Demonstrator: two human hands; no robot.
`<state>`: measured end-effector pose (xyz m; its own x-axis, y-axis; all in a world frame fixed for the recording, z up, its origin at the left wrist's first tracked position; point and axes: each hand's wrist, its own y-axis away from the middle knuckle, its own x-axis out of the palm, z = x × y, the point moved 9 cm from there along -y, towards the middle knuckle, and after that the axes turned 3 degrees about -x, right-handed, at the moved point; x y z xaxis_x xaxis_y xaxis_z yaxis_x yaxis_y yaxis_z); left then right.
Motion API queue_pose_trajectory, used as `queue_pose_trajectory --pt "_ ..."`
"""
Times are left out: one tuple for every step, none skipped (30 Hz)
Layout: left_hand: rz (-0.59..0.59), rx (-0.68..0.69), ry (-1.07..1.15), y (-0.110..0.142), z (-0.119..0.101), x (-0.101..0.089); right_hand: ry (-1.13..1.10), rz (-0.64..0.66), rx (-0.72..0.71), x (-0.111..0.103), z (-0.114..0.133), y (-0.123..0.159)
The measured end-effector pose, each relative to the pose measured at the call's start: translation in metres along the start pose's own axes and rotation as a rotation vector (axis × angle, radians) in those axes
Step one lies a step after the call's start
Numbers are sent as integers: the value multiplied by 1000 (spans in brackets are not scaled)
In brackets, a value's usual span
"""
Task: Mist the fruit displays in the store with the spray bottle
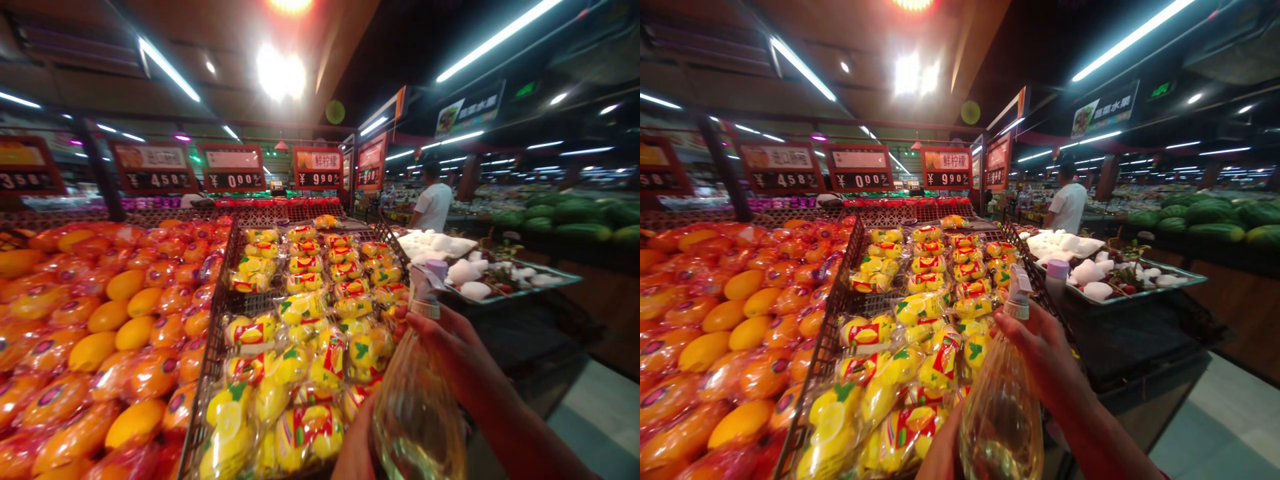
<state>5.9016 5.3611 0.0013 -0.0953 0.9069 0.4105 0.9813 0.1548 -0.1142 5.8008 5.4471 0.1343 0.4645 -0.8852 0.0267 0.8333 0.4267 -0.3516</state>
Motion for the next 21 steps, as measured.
queue_pose_trajectory --pt "19 51 -48 1 -3 0 2 -12 -5 0 1 0" --pt "36 87 -89 1 -4 1 3 -21 -6 -1 1 0" --pt "37 111 -114 2 -4 0 7 -29 -6 0 1 0" --pt "24 115 -122 2 -2 -2 11 -30 -2 1 1 0" --pt "5 105 -126 2 0 -5 17 -29 5 2 1 0" --pt "-19 92 -122 2 2 -8 21 -24 14 3 0 0" --pt "-34 84 -115 2 4 -11 23 -20 21 5 -1 0" --pt "-37 81 -114 3 4 -13 24 -17 23 6 -2 -1" --pt "-29 90 -125 5 3 -14 26 -15 18 8 -2 -1" --pt "-21 104 -137 7 2 -15 28 -12 8 10 -1 -1" --pt "-19 122 -148 9 -1 -16 31 -5 -6 12 -1 -2" --pt "-16 133 -159 11 -3 -17 32 5 -18 15 0 -2" --pt "-7 129 -164 13 -4 -18 31 20 -25 18 1 -2" --pt "-4 117 -155 14 -4 -19 27 39 -26 23 1 -2" --pt "-3 96 -137 15 -4 -19 24 58 -23 27 1 -2" --pt "-6 73 -125 16 -4 -20 18 73 -18 31 0 -2" --pt "-22 58 -112 17 -4 -21 12 84 -13 34 0 -1" --pt "-52 44 -99 17 -5 -23 3 97 -7 38 -1 -1" --pt "-87 31 -85 19 -6 -25 -8 110 2 41 -2 -1" --pt "-118 17 -61 20 -8 -27 -20 124 11 45 -2 0" --pt "-147 -1 -47 23 -9 -29 -31 141 18 49 -3 0"
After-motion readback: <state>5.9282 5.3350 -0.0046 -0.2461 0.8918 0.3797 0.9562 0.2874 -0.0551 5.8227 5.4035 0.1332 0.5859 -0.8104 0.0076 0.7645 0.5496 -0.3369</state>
